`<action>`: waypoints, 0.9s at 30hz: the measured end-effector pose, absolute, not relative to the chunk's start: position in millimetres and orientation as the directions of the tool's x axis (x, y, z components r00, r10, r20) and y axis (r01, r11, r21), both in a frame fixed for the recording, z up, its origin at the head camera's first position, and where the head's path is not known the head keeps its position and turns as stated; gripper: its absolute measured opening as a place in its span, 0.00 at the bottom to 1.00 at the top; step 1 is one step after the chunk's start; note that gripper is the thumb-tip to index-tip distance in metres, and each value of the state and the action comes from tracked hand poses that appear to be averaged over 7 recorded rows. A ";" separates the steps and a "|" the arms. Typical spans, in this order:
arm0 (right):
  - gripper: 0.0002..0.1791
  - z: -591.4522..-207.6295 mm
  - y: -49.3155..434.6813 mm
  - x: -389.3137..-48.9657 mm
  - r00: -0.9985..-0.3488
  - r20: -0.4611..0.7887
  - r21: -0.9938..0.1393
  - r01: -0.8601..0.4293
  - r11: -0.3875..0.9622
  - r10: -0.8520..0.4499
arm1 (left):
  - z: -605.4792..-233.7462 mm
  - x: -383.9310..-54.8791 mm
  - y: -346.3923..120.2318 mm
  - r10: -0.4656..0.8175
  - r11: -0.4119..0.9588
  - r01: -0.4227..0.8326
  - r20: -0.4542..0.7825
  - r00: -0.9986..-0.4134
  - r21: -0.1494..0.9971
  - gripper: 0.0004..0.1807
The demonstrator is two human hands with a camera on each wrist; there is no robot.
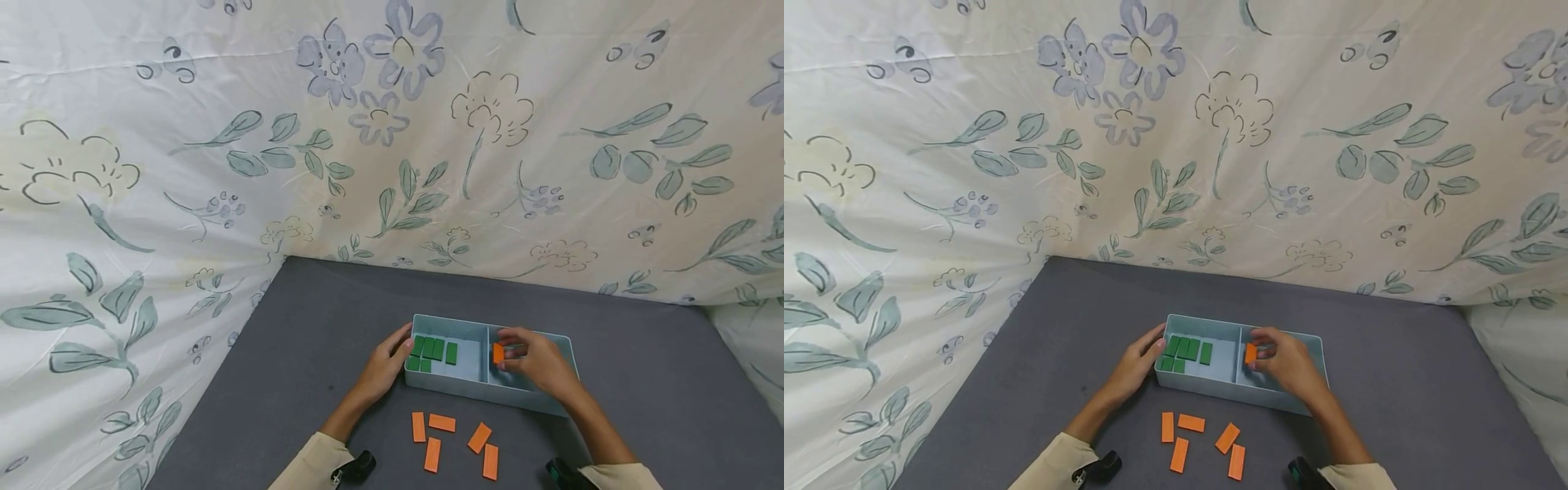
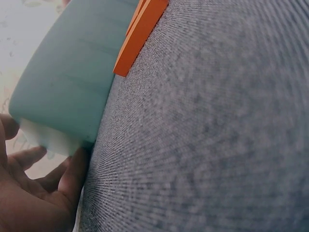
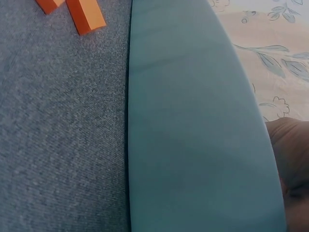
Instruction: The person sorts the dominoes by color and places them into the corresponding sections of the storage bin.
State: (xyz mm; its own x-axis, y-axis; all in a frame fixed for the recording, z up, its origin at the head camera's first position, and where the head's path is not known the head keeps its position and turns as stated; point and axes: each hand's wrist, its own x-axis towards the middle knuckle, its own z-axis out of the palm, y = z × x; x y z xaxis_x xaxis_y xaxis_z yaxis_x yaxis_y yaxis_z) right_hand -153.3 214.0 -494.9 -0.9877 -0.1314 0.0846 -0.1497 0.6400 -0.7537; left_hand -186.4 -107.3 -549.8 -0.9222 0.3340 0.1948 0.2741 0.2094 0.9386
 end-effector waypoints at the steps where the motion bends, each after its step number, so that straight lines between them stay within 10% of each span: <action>1: 0.30 -495.4 213.3 -153.8 -0.988 0.082 -0.753 -0.148 0.641 -0.132 | -550.2 -186.3 -107.5 0.334 0.212 0.272 0.192 -0.923 0.939 0.32; 27: 0.28 -498.8 208.7 -150.7 -0.986 0.099 -0.745 -0.164 0.647 -0.135 | -549.7 -185.1 -108.2 0.335 0.204 0.264 0.186 -0.924 0.943 0.31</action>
State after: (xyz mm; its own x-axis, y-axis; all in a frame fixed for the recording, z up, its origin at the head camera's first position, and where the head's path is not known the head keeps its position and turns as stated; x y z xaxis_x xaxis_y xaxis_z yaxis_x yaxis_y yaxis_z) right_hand -150.7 208.7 -498.8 -0.9858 -0.1355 0.0991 -0.1638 0.6470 -0.7447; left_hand -185.1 -108.2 -549.7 -0.9236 0.3352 0.1861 0.2640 0.2041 0.9427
